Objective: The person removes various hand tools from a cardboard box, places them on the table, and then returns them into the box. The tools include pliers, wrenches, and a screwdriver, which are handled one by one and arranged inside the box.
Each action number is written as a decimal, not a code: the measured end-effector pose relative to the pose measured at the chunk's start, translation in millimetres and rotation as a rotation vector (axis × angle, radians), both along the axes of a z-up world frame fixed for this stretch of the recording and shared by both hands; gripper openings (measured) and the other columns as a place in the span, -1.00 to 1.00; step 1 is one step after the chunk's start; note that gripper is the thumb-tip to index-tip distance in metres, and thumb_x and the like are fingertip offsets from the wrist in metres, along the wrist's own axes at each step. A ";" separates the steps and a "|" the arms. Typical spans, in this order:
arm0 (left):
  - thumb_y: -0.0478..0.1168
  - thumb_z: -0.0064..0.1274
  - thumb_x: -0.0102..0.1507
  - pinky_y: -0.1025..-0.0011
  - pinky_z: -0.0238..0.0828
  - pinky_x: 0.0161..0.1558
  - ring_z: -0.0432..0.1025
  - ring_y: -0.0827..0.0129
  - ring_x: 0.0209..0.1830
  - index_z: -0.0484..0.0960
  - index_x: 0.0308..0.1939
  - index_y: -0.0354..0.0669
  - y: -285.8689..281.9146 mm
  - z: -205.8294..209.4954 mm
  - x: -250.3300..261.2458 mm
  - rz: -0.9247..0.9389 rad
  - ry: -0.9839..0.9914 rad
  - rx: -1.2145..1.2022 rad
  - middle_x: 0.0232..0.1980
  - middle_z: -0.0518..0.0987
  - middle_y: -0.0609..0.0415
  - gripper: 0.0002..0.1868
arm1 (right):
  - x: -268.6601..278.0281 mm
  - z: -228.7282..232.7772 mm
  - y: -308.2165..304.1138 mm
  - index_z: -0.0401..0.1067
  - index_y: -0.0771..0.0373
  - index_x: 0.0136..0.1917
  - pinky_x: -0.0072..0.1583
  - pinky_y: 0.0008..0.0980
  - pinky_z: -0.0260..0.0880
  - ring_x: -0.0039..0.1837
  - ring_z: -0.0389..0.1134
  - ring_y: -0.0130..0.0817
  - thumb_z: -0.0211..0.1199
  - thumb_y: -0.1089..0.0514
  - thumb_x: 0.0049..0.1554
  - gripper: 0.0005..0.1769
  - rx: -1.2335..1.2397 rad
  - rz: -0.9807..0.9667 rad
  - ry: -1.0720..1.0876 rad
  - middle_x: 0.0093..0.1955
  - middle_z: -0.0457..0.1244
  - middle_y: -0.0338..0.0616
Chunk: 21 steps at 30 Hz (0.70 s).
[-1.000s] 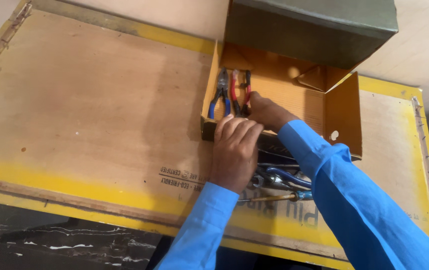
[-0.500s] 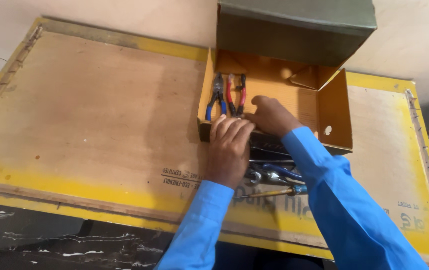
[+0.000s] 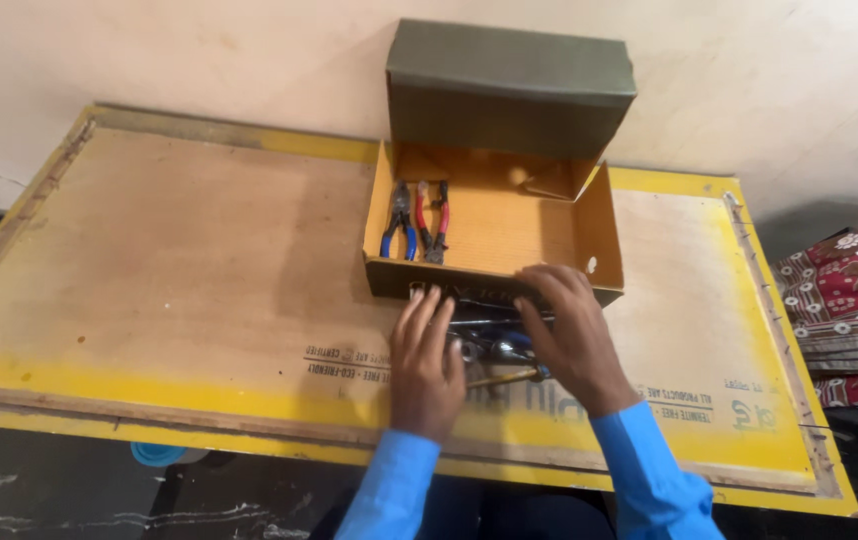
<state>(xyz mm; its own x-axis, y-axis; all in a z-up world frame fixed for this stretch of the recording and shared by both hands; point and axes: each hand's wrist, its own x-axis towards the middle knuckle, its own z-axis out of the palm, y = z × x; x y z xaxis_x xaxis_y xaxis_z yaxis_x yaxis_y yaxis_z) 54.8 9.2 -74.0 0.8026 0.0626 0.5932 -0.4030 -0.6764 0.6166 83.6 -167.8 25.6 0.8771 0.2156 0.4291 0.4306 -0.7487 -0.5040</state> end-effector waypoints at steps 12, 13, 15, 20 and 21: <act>-0.17 0.24 0.15 -0.04 -0.02 0.51 0.09 -0.07 0.53 0.36 0.37 -0.29 9.5 -40.6 -28.9 0.015 0.201 0.091 0.47 0.29 -0.21 -0.26 | -70.9 -42.8 -23.0 0.51 0.31 0.17 0.31 -0.05 0.30 0.32 0.26 0.08 0.28 0.33 0.06 -0.64 0.012 -0.237 0.012 0.20 0.31 0.10; -0.16 0.23 0.17 -0.03 -0.01 0.51 0.09 -0.07 0.53 0.36 0.37 -0.29 8.3 -41.9 -28.9 0.016 0.211 0.095 0.47 0.29 -0.21 -0.28 | -72.2 -45.8 -23.4 0.50 0.31 0.17 0.32 -0.06 0.30 0.32 0.26 0.08 0.29 0.32 0.06 -0.63 0.004 -0.225 0.010 0.21 0.31 0.09; -0.14 0.22 0.21 -0.01 -0.01 0.52 0.08 -0.07 0.55 0.36 0.37 -0.29 7.2 -44.4 -29.2 0.021 0.230 0.106 0.47 0.30 -0.20 -0.31 | -72.1 -50.9 -21.2 0.49 0.32 0.17 0.32 -0.06 0.31 0.32 0.26 0.09 0.31 0.31 0.05 -0.62 -0.009 -0.199 0.006 0.23 0.30 0.09; -0.11 0.20 0.22 0.00 -0.01 0.52 0.07 -0.06 0.54 0.37 0.37 -0.31 7.2 -46.1 -28.2 0.023 0.246 0.147 0.46 0.30 -0.20 -0.31 | -61.8 -50.3 -17.1 0.48 0.35 0.19 0.33 -0.04 0.29 0.34 0.25 0.10 0.32 0.30 0.06 -0.61 -0.050 -0.201 -0.070 0.25 0.28 0.13; -0.10 0.20 0.21 0.01 -0.02 0.52 0.07 -0.06 0.54 0.38 0.36 -0.30 6.8 -45.3 -29.0 0.024 0.249 0.153 0.46 0.30 -0.19 -0.31 | -59.5 -48.5 -16.2 0.47 0.36 0.19 0.34 -0.04 0.29 0.34 0.25 0.10 0.33 0.30 0.05 -0.60 -0.057 -0.200 -0.079 0.25 0.28 0.13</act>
<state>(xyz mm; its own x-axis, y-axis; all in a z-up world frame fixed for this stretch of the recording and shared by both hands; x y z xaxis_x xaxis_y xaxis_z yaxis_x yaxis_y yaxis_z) 25.8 16.0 -119.3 0.9242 0.0083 0.3818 -0.2345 -0.7769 0.5844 24.1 -183.9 -22.8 0.8690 0.0665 0.4904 0.3070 -0.8496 -0.4288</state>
